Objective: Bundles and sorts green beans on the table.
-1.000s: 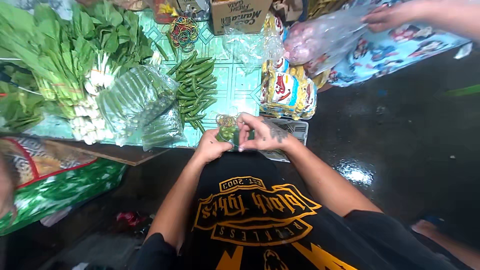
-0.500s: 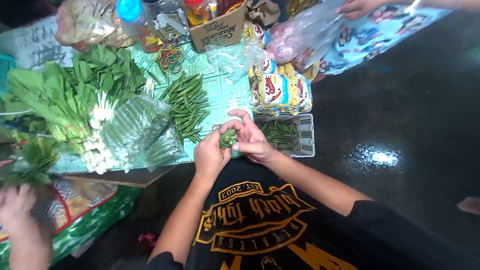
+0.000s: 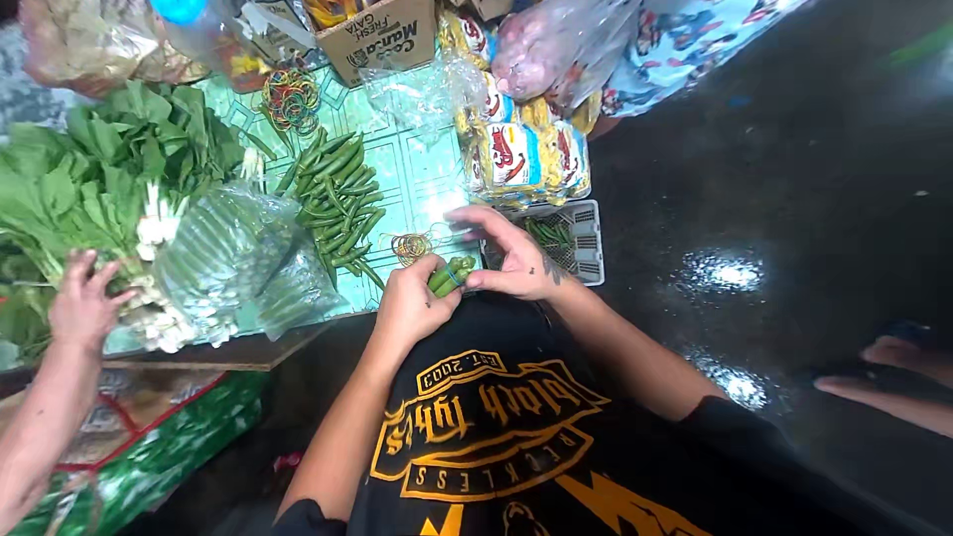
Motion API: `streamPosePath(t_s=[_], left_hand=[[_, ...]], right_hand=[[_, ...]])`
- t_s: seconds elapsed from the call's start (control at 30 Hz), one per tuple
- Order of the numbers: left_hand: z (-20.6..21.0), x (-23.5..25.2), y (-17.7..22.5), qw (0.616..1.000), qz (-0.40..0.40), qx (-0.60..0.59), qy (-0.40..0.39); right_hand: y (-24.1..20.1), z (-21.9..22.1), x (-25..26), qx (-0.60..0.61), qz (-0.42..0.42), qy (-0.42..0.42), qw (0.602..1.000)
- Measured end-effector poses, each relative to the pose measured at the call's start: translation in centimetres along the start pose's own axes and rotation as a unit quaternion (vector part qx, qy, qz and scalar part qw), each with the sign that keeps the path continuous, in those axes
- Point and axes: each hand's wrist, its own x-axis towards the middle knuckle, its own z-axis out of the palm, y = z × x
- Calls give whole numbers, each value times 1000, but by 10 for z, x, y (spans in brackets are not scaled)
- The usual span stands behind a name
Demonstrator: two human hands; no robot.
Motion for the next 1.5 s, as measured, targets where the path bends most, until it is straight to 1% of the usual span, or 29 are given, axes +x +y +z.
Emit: streamPosePath(t_s=[0.07, 0.13, 0.2, 0.3, 0.33, 0.4, 0.43, 0.47, 0.5, 0.6, 0.67, 0.7, 0.73, 0.77, 0.8, 0.83, 0.9, 0.97, 1.0, 1.07, 1.1, 1.13, 1.17, 1.23, 1.3, 1.37, 1.4, 1.47, 1.5], left_hand=[[7, 3, 0, 999, 40, -25, -18], [18, 9, 4, 994, 97, -33, -29], [23, 9, 7, 993, 108, -11, -42], [38, 15, 13, 998, 41, 0, -42], [49, 15, 18, 997, 14, 4, -70], [67, 16, 27, 984, -39, -17, -172], [70, 15, 26, 975, -64, -24, -209], [69, 13, 20, 973, -83, -26, -214], [65, 13, 9, 976, -98, -32, -190], [40, 18, -40, 992, -124, -5, -16], [22, 26, -71, 980, -172, 59, 78], [15, 29, -83, 968, -203, 105, 105], [8, 34, -93, 952, -230, 160, 123], [1, 37, -99, 935, -262, 206, 119], [-4, 39, -105, 921, -286, 242, 105], [-9, 41, -111, 916, -294, 260, 87], [-14, 45, -124, 920, -275, 268, 73], [-15, 47, -134, 931, -236, 272, 67], [-15, 47, -138, 936, -216, 272, 64], [-12, 46, -143, 943, -193, 264, 56], [-10, 44, -143, 949, -187, 249, 50], [-7, 42, -144, 956, -178, 229, 51], [-4, 40, -145, 961, -170, 210, 53], [0, 39, -147, 966, -170, 185, 67], [4, 40, -150, 963, -187, 169, 93], [4, 46, -150, 958, -218, 152, 103], [2, 49, -148, 956, -236, 142, 97], [-3, 52, -144, 954, -261, 119, 86], [-5, 51, -142, 953, -271, 109, 79]], right_hand=[[-5, 1, -4, -2, -2, 13, 1000], [-6, 17, -9, 4, -1, -9, 1000], [-3, 31, -20, 15, 10, -23, 1000], [12, 18, -37, -80, 60, 11, 995], [19, 13, -47, -75, 77, 8, 994], [41, -9, -76, 24, 145, 6, 989], [55, -24, -92, 97, 202, 22, 974], [70, -42, -111, 142, 280, 47, 948], [86, -62, -128, 151, 363, 71, 917], [142, -111, -161, 31, 567, 160, 808], [173, -128, -171, -35, 645, 207, 735], [180, -133, -169, -65, 672, 206, 708], [182, -136, -162, -98, 696, 180, 688], [179, -134, -151, -125, 708, 141, 681], [167, -126, -137, -140, 700, 105, 692], [148, -113, -119, -144, 679, 70, 716], [103, -80, -72, -112, 613, 3, 783], [67, -43, -24, -82, 508, -52, 856], [57, -23, -1, -86, 452, -62, 886], [56, 14, 45, -162, 329, -79, 927], [64, 32, 67, -226, 271, -86, 932], [75, 47, 89, -283, 233, -99, 925], [86, 63, 110, -325, 216, -116, 913], [107, 88, 139, -383, 207, -136, 890], [122, 105, 149, -412, 219, -147, 873], [122, 113, 151, -426, 223, -117, 869], [118, 115, 152, -430, 212, -77, 874], [115, 111, 166, -445, 169, -8, 879], [117, 107, 180, -456, 151, -5, 877]])
